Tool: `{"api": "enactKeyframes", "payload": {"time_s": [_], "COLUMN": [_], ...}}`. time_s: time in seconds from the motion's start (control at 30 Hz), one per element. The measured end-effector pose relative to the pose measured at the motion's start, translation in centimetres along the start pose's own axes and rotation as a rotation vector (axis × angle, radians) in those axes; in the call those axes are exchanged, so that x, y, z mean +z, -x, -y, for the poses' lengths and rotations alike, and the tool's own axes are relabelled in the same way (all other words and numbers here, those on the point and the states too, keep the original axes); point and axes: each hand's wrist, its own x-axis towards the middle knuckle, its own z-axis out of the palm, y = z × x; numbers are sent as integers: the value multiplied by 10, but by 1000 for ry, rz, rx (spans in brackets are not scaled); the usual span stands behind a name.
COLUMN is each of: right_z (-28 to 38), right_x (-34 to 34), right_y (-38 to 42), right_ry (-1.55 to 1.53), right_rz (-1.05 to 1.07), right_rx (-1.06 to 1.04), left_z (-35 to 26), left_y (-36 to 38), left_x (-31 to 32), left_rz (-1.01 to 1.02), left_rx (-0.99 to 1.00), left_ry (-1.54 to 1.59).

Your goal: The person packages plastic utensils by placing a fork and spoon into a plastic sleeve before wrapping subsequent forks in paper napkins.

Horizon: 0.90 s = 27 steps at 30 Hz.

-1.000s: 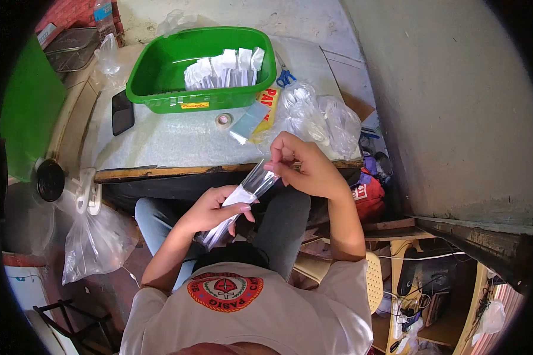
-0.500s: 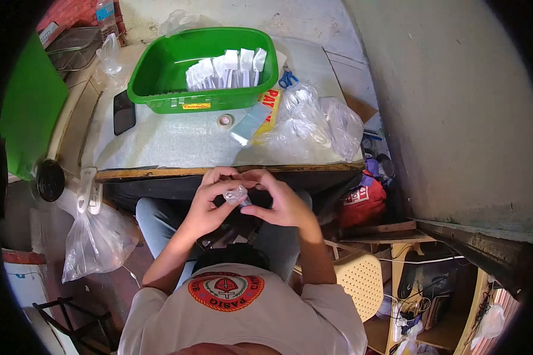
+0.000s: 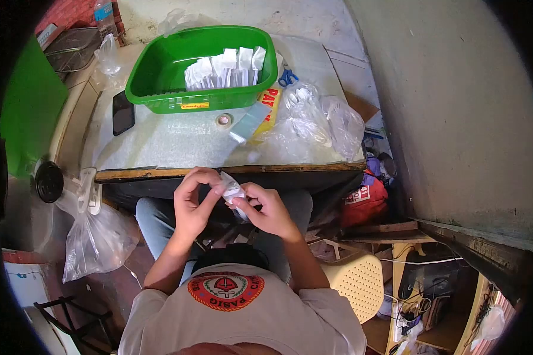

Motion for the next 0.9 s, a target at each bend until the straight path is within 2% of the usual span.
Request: {"api": "enactKeyframes", "payload": {"time_s": [0.13,0.33,0.43,0.5,0.53,0.63,0.73,0.9], "right_z": [2,0,8,15,13,14,13,13], "right_x": [6,6,6,6,6,1,-1,9], "right_y": [3,4,2,-2,-7,-11,-17,-15], "right_ry": [-43,-27,14,-23,7,178,210,39], "right_rz": [-54,-54,-72,-191,-240,-244,-247,-266], "right_rx": [50,63,15,-45,-140,-218,-254,-107], "left_z": [0,1,3,5,5,4,4,4], "left_y": [3,5,5,6,6,5,5,4], "left_x": [7,8,6,6,6,5,4,2], "left_rz": [-91,-90,-58,-45,-30,-29,-38,-94], "left_rx": [-83,-63,-34,-45,-54,-68,-67,-126], "left_ry": [187,130,83,64,44,44,41,84]}}
